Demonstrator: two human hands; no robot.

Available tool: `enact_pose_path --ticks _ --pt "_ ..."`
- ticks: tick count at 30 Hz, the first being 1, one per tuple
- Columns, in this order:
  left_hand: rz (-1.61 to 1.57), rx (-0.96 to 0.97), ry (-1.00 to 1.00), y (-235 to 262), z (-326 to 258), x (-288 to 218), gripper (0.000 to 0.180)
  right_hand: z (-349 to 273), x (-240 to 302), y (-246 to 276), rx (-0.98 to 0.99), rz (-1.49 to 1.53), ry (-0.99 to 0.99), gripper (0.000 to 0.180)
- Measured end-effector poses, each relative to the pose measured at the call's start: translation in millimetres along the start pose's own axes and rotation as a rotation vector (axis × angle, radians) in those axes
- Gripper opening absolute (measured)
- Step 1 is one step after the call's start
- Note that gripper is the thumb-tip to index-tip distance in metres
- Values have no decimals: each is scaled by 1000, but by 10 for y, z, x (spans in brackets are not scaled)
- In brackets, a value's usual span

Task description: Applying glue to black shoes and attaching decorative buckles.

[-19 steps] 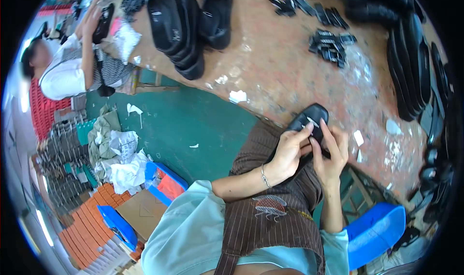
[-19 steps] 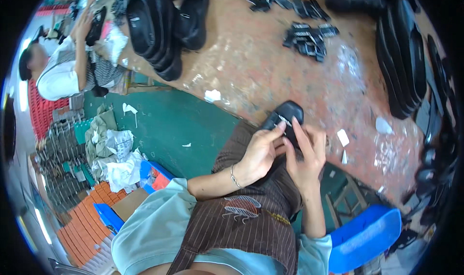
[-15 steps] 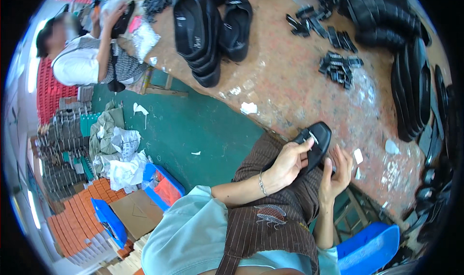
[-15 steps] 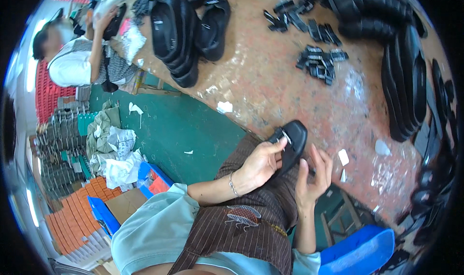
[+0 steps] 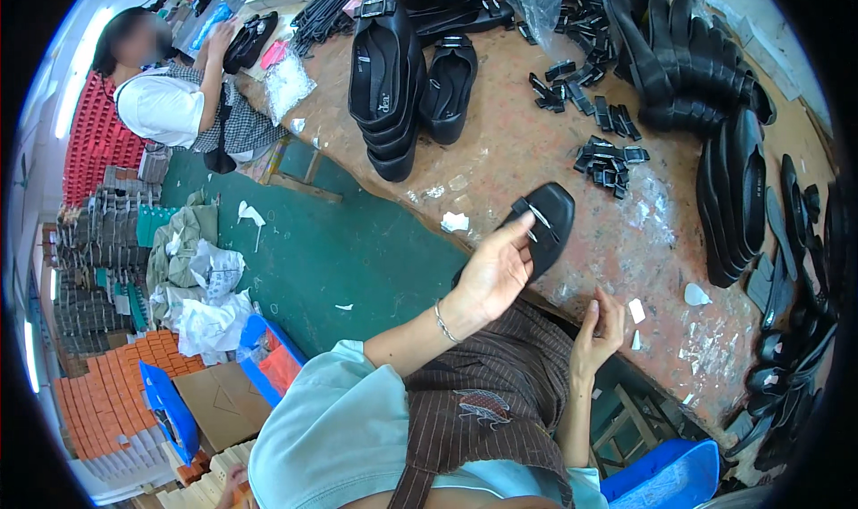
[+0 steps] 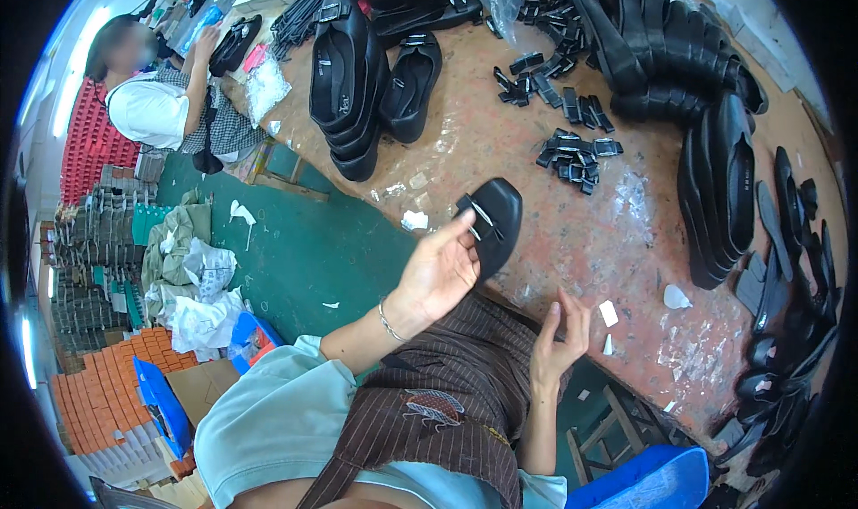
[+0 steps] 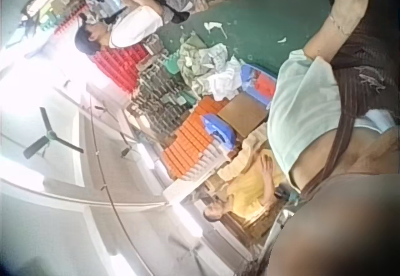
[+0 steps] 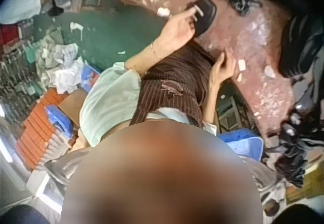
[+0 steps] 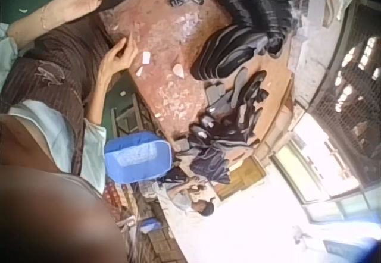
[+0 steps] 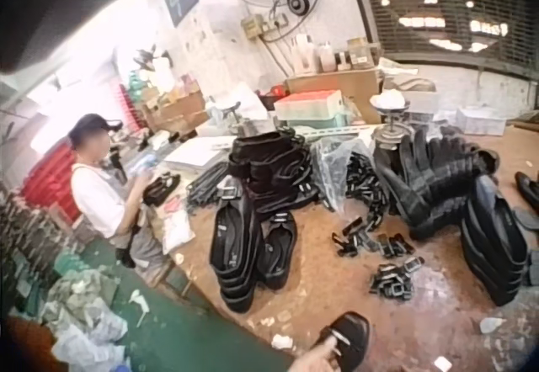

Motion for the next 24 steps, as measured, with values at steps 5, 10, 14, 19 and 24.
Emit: enact_pose_path --ticks 5,10,14,19,24 --pt "-197 16 -84 -60 87 -139 19 -8 -74 -43 17 -1 15 17" --pt "-150 74 -135 -194 83 -92 37 65 98 -23 -16 40 63 18" --pt "-116 65 -115 -206 -2 117 43 313 539 -25 -113 0 386 29" --pt "-112 211 -82 -244 -171 309 50 543 819 -146 -109 35 485 40" --pt "2 264 -145 -216 -245 387 51 560 863 -112 -77 91 437 43"
Point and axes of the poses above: each hand's wrist, its own z-axis towards the middle knuckle, its own y-axis out of the back of the hand, x = y × z, the point moved 1 cm from there along z, towards the middle knuckle, and after that the axes turned 2 degrees about -y, right-handed, at the moved point
